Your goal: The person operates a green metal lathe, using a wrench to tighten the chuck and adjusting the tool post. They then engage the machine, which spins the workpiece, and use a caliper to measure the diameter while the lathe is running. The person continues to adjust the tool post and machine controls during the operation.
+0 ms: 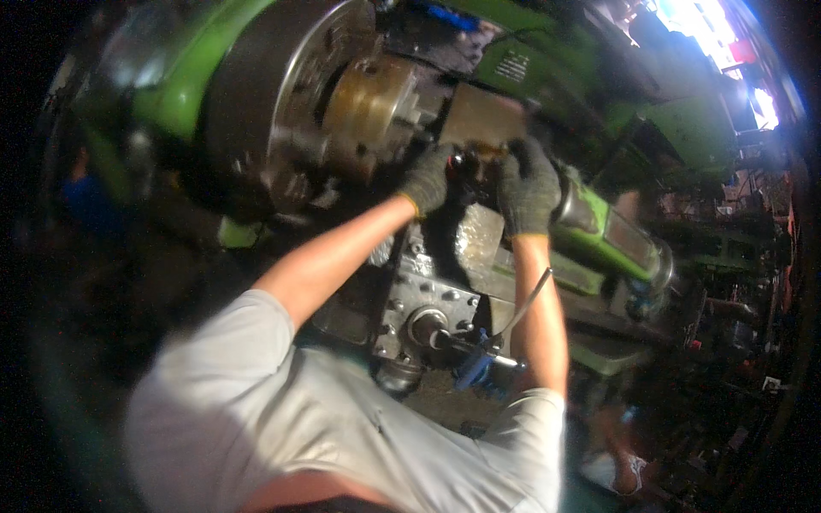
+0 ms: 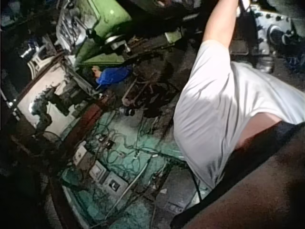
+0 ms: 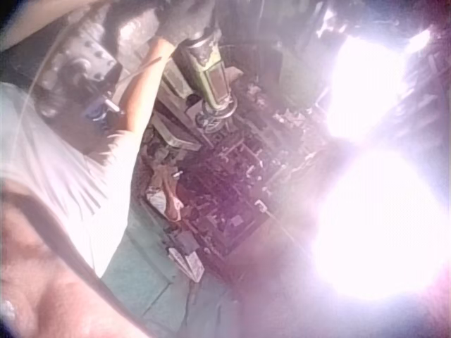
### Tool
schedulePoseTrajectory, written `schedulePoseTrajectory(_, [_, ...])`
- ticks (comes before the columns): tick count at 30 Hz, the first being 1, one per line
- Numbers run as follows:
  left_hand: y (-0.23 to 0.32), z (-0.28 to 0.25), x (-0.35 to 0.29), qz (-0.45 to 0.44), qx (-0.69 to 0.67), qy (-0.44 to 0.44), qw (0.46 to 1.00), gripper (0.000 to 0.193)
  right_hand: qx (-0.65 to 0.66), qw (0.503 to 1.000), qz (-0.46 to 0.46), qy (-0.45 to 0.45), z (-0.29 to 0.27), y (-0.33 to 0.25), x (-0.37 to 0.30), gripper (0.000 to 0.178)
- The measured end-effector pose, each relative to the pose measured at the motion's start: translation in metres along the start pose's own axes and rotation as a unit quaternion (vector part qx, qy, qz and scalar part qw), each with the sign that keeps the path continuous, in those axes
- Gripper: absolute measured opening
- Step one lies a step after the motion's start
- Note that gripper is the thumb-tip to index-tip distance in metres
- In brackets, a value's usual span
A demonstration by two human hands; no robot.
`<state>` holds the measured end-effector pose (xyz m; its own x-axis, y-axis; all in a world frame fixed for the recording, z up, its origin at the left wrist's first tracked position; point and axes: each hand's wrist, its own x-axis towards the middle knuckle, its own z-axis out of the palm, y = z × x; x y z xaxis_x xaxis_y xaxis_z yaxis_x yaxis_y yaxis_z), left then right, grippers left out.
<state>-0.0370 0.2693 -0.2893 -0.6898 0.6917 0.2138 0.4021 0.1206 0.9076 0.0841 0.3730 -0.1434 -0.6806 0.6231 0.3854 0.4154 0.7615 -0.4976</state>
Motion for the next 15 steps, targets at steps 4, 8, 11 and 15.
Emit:
schedulePoseTrajectory(4, [0.007,-0.003,0.005,-0.033,0.003,-0.067,0.997,0.038,0.016,0.999,-0.001,0.029,-0.003,0.006,0.002,0.025])
schedulePoseTrajectory(8, [-0.006,0.010,0.005,-0.005,0.004,-0.018,1.000,0.042,0.002,1.000,-0.007,-0.003,-0.007,0.011,0.008,0.024])
schedulePoseTrajectory(11, [-0.004,0.012,0.004,-0.004,-0.006,-0.006,1.000,0.041,-0.014,1.000,-0.011,0.004,-0.006,0.013,0.012,0.024])
schedulePoseTrajectory(15, [0.006,0.002,0.003,-0.031,0.008,-0.048,0.998,0.039,0.005,1.000,-0.001,0.014,-0.004,0.009,0.011,0.023])
